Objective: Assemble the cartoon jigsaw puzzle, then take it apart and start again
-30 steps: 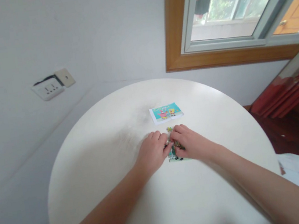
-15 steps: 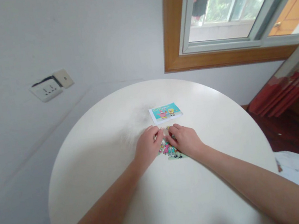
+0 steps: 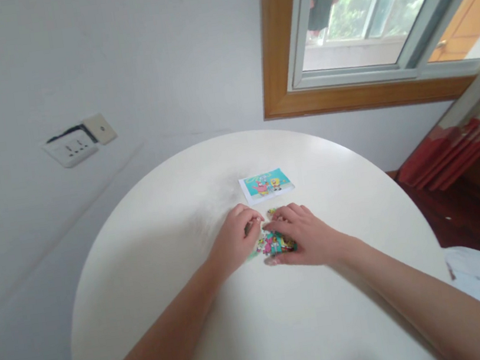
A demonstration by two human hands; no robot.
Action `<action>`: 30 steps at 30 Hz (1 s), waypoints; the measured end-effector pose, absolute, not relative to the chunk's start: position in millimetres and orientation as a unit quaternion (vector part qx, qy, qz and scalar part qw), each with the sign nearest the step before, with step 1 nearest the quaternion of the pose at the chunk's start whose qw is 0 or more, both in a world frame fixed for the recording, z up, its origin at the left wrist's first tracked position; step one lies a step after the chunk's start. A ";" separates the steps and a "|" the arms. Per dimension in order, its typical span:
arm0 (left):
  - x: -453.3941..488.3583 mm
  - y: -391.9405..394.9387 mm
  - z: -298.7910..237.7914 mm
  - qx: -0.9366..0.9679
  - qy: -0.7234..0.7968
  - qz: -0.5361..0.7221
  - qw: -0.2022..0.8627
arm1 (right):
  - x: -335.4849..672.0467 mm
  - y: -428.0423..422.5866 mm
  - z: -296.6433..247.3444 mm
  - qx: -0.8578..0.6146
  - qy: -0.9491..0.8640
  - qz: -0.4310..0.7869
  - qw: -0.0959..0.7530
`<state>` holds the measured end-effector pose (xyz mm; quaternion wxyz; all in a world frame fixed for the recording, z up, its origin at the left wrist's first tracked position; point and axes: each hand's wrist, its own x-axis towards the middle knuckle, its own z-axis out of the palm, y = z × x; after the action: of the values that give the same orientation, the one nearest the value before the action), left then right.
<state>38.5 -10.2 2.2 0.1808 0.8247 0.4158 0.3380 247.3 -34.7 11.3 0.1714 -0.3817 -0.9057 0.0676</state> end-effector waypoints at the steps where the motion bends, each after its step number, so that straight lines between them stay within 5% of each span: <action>1: 35.7 -9.0 2.5 0.835 0.417 0.323 0.159 | 244.1 -37.6 10.4 -0.393 -0.902 0.051 0.168; 8: 23.5 -22.4 15.7 0.853 0.511 0.111 -0.006 | 220.6 -40.3 1.1 -0.476 -0.863 -0.001 0.169; 14: 35.9 -56.8 26.6 0.817 0.576 0.006 -0.021 | 220.6 -29.8 -1.4 -0.494 -0.853 0.023 0.167; 18: 46.8 -62.1 21.8 0.821 0.569 0.007 -0.043 | 229.0 -18.3 -1.0 -0.509 -0.831 0.085 0.208; 25: 56.1 -44.9 10.3 0.851 0.519 0.047 -0.065 | 243.4 -6.3 -2.2 -0.524 -0.701 0.266 0.405; 30: 56.7 -31.6 4.8 0.859 0.504 0.089 -0.031 | 244.6 -3.6 -3.2 -0.501 -0.718 0.240 0.419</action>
<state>56.7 -31.6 4.8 -0.0308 0.8587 0.5037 0.0887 244.6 -3.6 -3.2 0.4185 -0.5012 -0.7183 0.2402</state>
